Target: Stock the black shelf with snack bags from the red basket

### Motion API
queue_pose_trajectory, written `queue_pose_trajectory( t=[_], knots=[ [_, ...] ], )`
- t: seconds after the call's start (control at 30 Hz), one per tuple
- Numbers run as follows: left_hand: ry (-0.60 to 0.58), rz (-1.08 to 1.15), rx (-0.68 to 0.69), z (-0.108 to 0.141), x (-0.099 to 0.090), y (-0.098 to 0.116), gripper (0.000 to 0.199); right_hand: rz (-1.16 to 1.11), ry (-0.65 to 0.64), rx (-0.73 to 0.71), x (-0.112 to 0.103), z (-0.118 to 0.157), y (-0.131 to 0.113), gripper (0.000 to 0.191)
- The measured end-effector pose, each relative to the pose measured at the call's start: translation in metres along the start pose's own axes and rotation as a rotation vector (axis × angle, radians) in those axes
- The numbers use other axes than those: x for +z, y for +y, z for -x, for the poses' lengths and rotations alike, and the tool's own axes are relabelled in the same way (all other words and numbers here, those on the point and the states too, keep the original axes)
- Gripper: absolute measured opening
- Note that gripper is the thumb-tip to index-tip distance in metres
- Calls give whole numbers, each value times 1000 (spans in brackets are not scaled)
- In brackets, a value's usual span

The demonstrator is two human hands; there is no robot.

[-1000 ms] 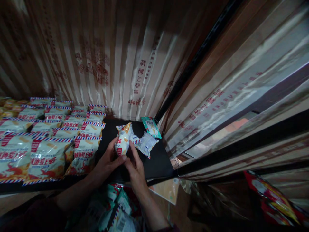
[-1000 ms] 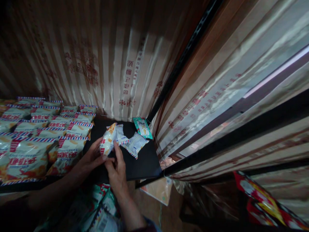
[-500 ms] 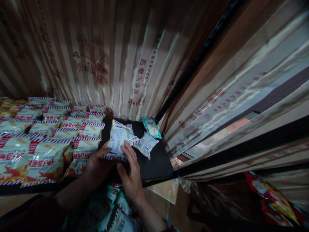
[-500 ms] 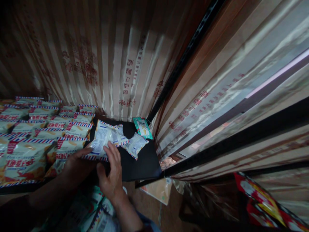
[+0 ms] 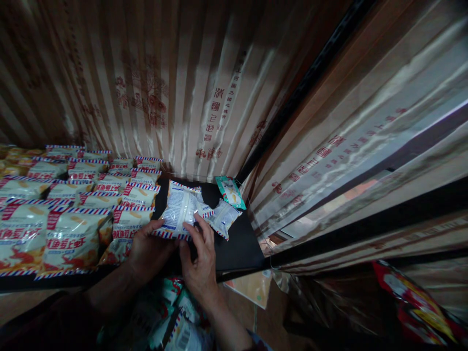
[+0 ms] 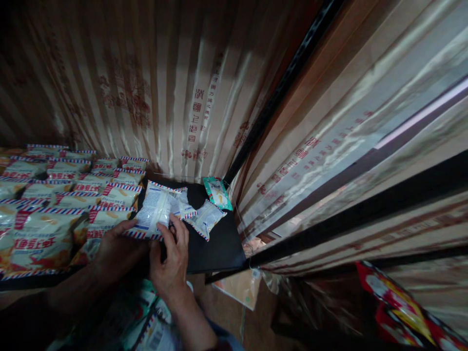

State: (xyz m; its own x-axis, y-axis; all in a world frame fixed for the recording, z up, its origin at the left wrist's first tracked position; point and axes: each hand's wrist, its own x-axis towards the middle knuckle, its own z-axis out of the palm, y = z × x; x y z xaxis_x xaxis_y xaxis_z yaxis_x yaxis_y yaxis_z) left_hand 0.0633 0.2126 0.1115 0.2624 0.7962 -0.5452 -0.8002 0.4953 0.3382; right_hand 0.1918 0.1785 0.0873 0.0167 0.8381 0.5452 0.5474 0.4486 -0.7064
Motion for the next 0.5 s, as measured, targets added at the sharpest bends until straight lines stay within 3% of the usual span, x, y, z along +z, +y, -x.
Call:
queue_pose_trajectory(
  t=[0.2, 0.4, 0.5],
  knots=[
    [-171, -123, 230, -3, -2, -8, 59, -26, -31, 21, -2, 0, 0, 36],
    [-266, -305, 381, 3, -1, -14, 59, -394, -115, 269, 0, 1, -3, 54],
    [-220, -480, 491, 2, -5, -16, 60, -602, -141, 363, 3, -1, -3, 66]
  ],
)
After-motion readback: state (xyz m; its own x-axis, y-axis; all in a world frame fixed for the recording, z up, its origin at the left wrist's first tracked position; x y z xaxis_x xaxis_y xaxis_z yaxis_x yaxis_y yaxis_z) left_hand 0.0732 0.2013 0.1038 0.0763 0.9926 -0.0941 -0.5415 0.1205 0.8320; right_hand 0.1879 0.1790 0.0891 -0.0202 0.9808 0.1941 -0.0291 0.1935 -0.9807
